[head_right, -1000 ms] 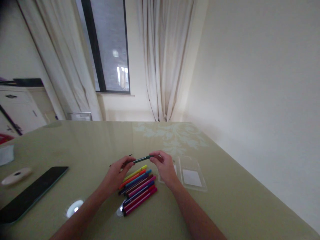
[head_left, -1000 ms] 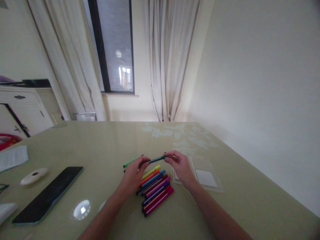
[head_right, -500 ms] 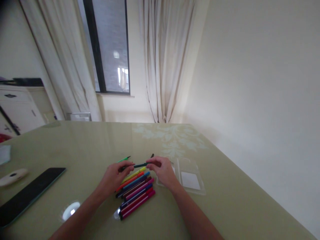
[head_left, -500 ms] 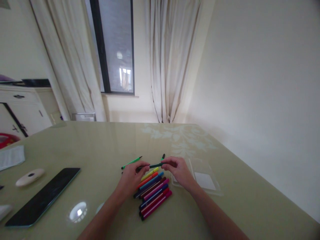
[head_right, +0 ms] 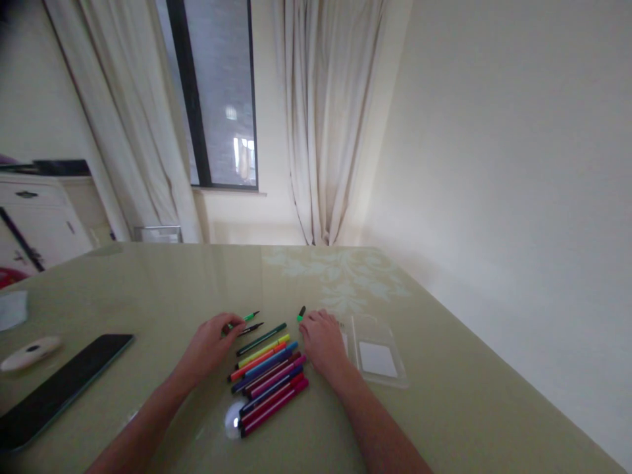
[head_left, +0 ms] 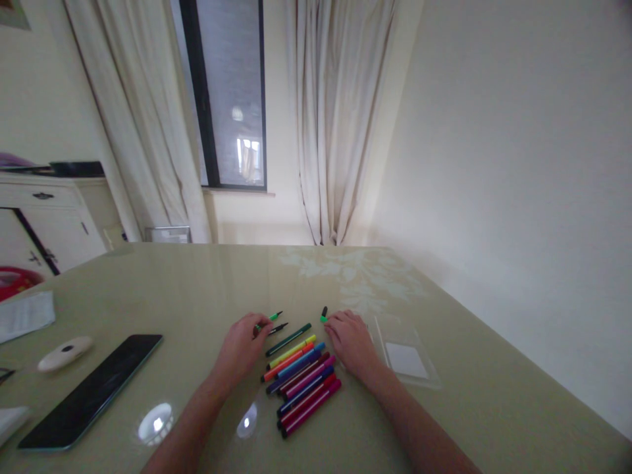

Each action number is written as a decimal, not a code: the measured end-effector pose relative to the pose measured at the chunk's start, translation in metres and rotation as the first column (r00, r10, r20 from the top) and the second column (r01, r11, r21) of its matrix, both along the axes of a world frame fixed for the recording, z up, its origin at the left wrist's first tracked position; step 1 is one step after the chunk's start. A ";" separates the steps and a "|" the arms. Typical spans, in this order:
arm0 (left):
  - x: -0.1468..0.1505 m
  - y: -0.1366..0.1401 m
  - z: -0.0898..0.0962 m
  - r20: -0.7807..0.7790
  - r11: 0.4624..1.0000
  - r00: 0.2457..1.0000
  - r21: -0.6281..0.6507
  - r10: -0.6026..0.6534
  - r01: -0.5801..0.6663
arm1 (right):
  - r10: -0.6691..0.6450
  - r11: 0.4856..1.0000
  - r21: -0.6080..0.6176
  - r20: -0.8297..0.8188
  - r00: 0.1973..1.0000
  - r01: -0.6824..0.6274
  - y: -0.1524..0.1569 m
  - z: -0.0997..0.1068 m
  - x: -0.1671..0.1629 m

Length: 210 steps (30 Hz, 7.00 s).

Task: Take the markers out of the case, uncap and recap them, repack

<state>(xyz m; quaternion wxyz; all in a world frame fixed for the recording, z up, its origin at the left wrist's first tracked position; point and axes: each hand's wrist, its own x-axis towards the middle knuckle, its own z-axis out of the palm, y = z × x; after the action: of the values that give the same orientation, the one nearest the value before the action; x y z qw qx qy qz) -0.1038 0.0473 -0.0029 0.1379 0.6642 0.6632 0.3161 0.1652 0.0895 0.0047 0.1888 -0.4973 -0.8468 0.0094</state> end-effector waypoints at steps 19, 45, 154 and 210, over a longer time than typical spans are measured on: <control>0.017 0.000 0.002 0.322 0.996 0.945 0.080 -0.056 0.031 | -0.052 0.996 -0.085 -0.343 0.938 0.024 0.003 -0.002 -0.007; 0.040 -0.012 0.011 0.383 0.989 0.912 0.022 -0.146 0.149 | 0.026 0.931 -0.197 -0.806 0.591 -0.309 0.001 -0.002 -0.004; 0.051 -0.009 -0.001 -0.090 0.975 0.978 0.101 -0.188 0.196 | -0.009 0.931 -0.186 -0.872 0.489 -0.315 0.020 0.051 0.021; 0.056 -0.021 -0.031 -0.364 0.999 0.930 0.030 0.047 -0.039 | -0.030 0.998 -0.061 0.046 0.998 0.033 -0.010 0.010 0.003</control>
<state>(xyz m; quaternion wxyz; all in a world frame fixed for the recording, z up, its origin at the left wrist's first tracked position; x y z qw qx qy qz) -0.0481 0.0267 -0.0335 -0.0021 0.6982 0.6881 0.1975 0.1683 0.0795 0.0151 0.1544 -0.5164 -0.8421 0.0216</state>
